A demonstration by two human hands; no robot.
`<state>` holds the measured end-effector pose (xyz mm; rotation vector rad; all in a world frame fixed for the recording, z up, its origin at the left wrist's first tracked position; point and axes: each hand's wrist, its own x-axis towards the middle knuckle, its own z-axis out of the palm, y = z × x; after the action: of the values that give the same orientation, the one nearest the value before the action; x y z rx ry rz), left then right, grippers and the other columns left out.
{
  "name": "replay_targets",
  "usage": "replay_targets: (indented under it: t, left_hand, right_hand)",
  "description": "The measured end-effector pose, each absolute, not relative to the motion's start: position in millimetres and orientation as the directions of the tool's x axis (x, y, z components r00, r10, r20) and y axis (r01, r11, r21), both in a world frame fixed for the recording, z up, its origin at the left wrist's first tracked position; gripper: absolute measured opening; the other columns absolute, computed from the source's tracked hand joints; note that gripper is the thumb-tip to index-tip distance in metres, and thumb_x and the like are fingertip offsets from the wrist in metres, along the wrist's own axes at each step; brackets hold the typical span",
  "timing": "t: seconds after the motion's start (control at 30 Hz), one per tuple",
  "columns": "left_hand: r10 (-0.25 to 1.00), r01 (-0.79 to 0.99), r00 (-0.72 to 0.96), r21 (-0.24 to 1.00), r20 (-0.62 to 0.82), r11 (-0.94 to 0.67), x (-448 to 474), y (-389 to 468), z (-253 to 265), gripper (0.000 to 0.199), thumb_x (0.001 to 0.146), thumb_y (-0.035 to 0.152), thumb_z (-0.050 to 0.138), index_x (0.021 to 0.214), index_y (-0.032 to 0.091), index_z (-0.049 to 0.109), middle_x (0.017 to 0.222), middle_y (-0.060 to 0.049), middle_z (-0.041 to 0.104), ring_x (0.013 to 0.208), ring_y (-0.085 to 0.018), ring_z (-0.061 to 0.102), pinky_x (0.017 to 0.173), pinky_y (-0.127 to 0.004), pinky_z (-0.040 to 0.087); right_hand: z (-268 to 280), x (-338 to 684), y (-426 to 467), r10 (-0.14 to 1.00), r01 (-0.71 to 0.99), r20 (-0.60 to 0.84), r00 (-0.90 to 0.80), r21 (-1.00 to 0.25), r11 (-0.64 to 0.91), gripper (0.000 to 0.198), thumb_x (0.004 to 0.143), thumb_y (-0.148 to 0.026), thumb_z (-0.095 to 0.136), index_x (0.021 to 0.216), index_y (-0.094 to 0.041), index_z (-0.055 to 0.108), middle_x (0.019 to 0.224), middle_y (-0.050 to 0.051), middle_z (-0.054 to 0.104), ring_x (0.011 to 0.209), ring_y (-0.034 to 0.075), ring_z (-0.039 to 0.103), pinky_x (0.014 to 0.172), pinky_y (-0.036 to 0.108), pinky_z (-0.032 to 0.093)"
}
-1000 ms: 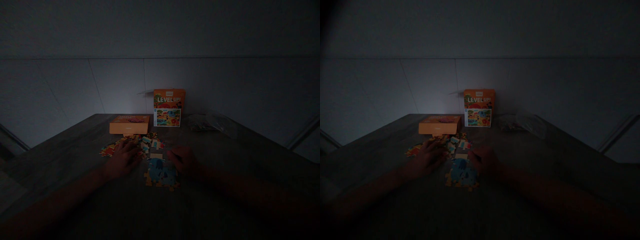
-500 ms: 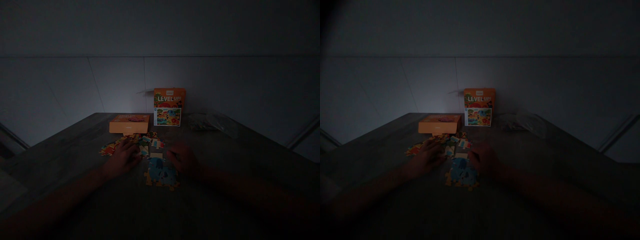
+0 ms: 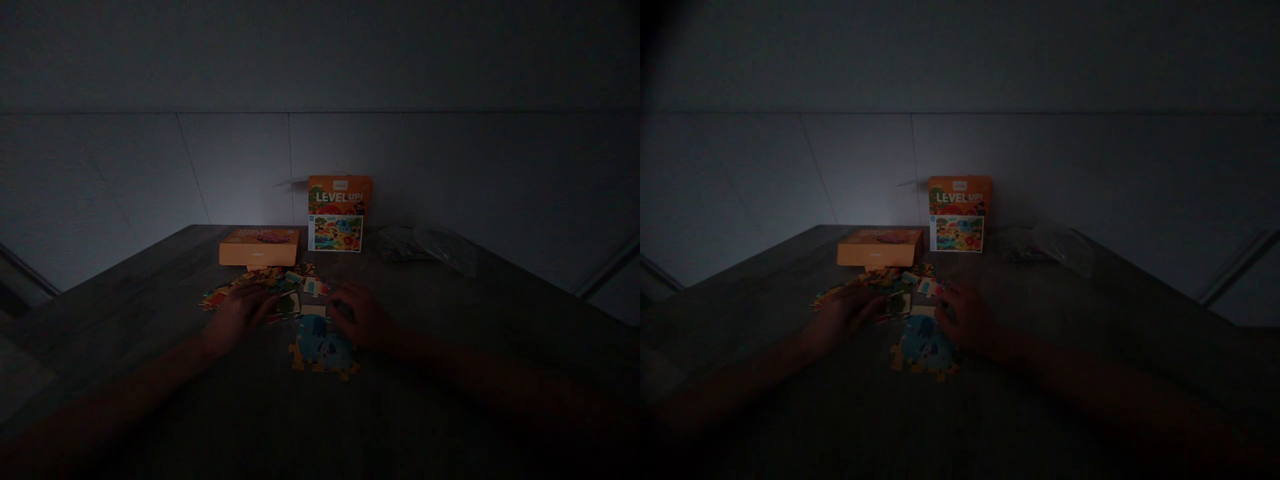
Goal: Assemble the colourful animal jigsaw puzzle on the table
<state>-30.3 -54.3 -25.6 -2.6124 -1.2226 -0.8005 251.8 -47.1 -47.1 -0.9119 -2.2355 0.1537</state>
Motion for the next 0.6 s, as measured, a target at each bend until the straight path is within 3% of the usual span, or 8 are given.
replay_targets:
  t: [0.2, 0.4, 0.47, 0.6]
  left_hand:
    - [0.609, 0.751, 0.418, 0.122, 0.674, -0.649, -35.5, -57.8, -25.7, 0.038, 0.102, 0.036, 0.039, 0.098, 0.016, 0.072, 0.094, -0.008, 0.073, 0.088, -0.021, 0.068, 0.078, -0.033, 0.058]
    - [0.678, 0.850, 0.249, 0.179, 0.692, -0.495, -37.3, -57.3, -27.7, 0.040, 0.097, 0.041, 0.044, 0.120, 0.015, 0.066, 0.128, -0.014, 0.059, 0.112, -0.026, 0.062, 0.090, -0.038, 0.056]
    - [0.730, 0.897, 0.208, 0.170, 0.651, -0.407, -37.7, -53.5, -29.2, 0.045, 0.096, 0.045, 0.043, 0.117, 0.014, 0.067, 0.124, -0.014, 0.062, 0.113, -0.029, 0.060, 0.092, -0.042, 0.055]
    - [0.816, 0.949, 0.220, 0.077, 0.535, -0.307, -41.3, -45.7, -29.2, 0.043, 0.096, 0.046, 0.041, 0.104, 0.018, 0.073, 0.095, -0.010, 0.074, 0.102, -0.031, 0.060, 0.090, -0.047, 0.050]
  right_hand:
    - [-46.9, 251.6, -47.6, 0.616, 0.523, 0.600, -0.511, -0.352, 0.776, 0.007, 0.087, -0.017, 0.055, 0.089, -0.017, 0.062, 0.086, 0.007, 0.065, 0.085, 0.021, 0.058, 0.080, 0.037, 0.043]
    - [-46.5, 251.5, -46.8, 0.590, 0.513, 0.638, -0.495, -0.333, 0.791, 0.008, 0.087, -0.015, 0.055, 0.086, -0.017, 0.062, 0.083, 0.007, 0.065, 0.082, 0.021, 0.057, 0.078, 0.037, 0.043]
    - [-45.7, 251.5, -46.9, 0.586, 0.526, 0.642, -0.493, -0.316, 0.789, 0.008, 0.086, -0.014, 0.055, 0.085, -0.016, 0.062, 0.083, 0.007, 0.065, 0.082, 0.021, 0.057, 0.079, 0.037, 0.042]
    - [-45.0, 251.6, -47.1, 0.596, 0.553, 0.627, -0.502, -0.297, 0.778, 0.008, 0.085, -0.012, 0.055, 0.086, -0.016, 0.063, 0.083, 0.008, 0.065, 0.083, 0.021, 0.056, 0.079, 0.038, 0.043]
